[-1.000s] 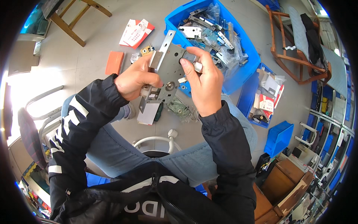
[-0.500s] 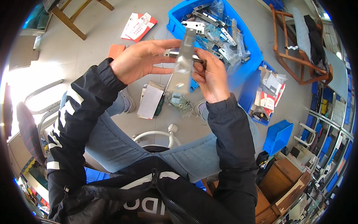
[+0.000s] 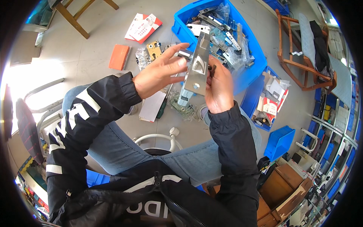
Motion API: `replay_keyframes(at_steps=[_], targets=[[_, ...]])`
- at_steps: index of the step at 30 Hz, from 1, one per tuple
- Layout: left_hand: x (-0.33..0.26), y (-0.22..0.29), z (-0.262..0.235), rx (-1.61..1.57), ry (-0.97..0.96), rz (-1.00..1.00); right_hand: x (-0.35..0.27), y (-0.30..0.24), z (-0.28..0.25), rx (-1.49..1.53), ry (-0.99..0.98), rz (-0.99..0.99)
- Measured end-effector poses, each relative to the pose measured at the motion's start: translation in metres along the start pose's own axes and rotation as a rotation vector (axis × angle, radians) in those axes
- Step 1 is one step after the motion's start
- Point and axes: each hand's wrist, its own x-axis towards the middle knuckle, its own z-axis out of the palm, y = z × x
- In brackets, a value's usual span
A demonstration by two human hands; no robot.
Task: The person sits on the floor and assembles various lock mechanisms by inserting cylinders into lock bodies, testing keys, and placing parts into a blue bin. They handle multiple lock bodies, cylinders, and keys, repeatedly inserting and removing components to fit them together.
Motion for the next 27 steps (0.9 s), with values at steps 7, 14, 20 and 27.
replay_keyframes(at_steps=[7,14,20,27], targets=[[0.013,-0.010,0.000,-0.591,0.141,-0.227,-0.004,0.015,0.002,-0.099,-0.146,0.044],[0.009,-0.025,-0.014,-0.539,0.111,-0.264,-0.001,0.035,0.005,-0.158,-0.148,0.069],[0.005,-0.027,-0.024,-0.757,0.232,-0.333,-0.001,0.033,-0.002,-0.278,-0.191,0.089],[-0.003,-0.012,-0.037,-0.545,0.033,-0.278,0.009,0.030,-0.012,-0.374,-0.257,0.271]])
